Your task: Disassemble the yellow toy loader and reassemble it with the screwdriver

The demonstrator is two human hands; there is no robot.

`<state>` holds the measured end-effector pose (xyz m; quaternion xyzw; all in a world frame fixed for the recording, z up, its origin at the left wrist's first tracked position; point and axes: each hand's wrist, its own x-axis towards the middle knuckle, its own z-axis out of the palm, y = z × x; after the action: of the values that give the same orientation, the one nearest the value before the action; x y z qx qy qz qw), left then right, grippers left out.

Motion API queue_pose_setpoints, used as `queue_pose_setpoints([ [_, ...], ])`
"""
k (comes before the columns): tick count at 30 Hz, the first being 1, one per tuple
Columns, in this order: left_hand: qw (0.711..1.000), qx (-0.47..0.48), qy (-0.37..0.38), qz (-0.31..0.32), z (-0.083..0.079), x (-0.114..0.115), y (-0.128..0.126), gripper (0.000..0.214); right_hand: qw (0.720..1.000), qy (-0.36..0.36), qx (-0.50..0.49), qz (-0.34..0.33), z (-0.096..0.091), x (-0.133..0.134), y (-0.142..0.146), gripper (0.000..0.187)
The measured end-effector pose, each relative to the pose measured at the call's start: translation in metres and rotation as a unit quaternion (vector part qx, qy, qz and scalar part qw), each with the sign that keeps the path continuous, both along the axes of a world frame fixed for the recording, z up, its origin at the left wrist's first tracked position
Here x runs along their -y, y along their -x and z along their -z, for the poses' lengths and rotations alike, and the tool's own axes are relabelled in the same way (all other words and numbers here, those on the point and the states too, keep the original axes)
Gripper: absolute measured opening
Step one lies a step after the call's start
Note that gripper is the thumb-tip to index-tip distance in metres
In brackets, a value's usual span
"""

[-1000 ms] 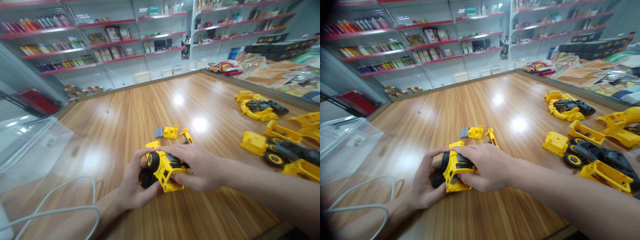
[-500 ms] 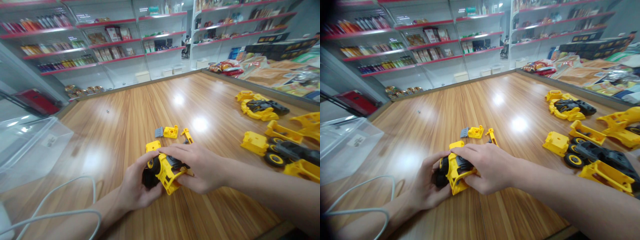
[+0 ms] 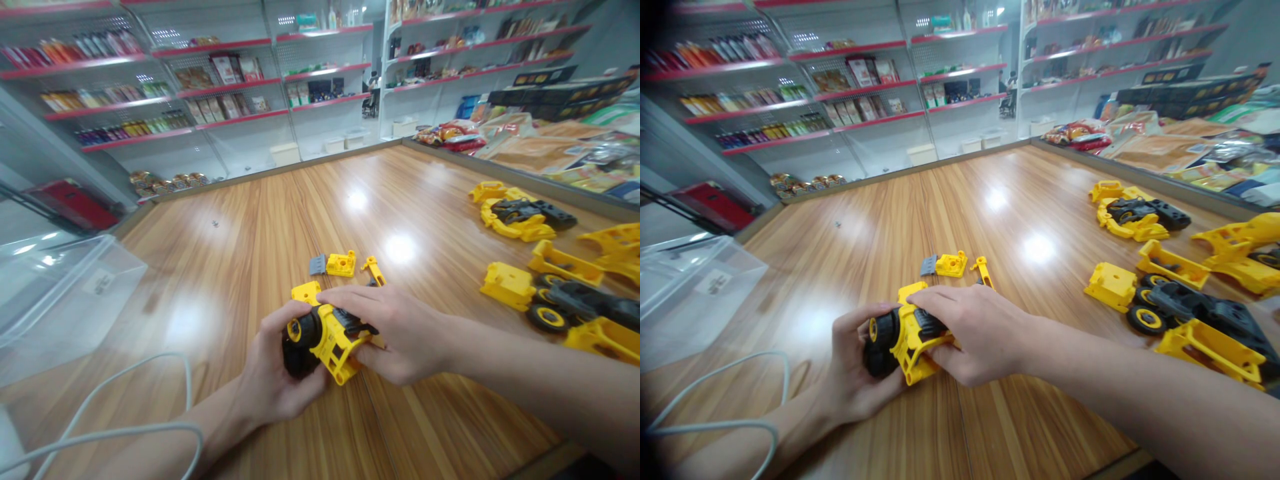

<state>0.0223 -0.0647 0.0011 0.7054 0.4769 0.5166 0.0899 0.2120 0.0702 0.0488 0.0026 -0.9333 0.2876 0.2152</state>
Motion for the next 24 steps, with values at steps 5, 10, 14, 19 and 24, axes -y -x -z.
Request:
queue_pose_setpoints([
  [5, 0.999, -0.032, 0.029, 0.02, -0.008, -0.001, -0.002, 0.082, 1.0, -0.008, 0.011, -0.007, 0.003, 0.0, 0.0, 0.062],
  [10, 0.997, -0.042, 0.044, 0.037, -0.016, -0.001, -0.003, 0.077, 1.0, -0.004, 0.019, -0.011, 0.002, 0.001, 0.0, 0.061],
  [14, 0.997, -0.063, 0.031, 0.024, -0.018, -0.002, -0.002, 0.072, 1.0, -0.004, 0.012, -0.015, 0.003, 0.0, 0.0, 0.062],
  [19, 0.995, -0.095, 0.036, -0.007, -0.016, -0.001, -0.001, 0.073, 1.0, -0.006, -0.005, -0.015, 0.004, -0.001, 0.001, 0.062],
  [24, 0.995, -0.082, 0.044, -0.029, -0.015, -0.001, -0.002, 0.076, 1.0, -0.005, -0.002, 0.0, 0.002, 0.0, 0.001, 0.058],
])
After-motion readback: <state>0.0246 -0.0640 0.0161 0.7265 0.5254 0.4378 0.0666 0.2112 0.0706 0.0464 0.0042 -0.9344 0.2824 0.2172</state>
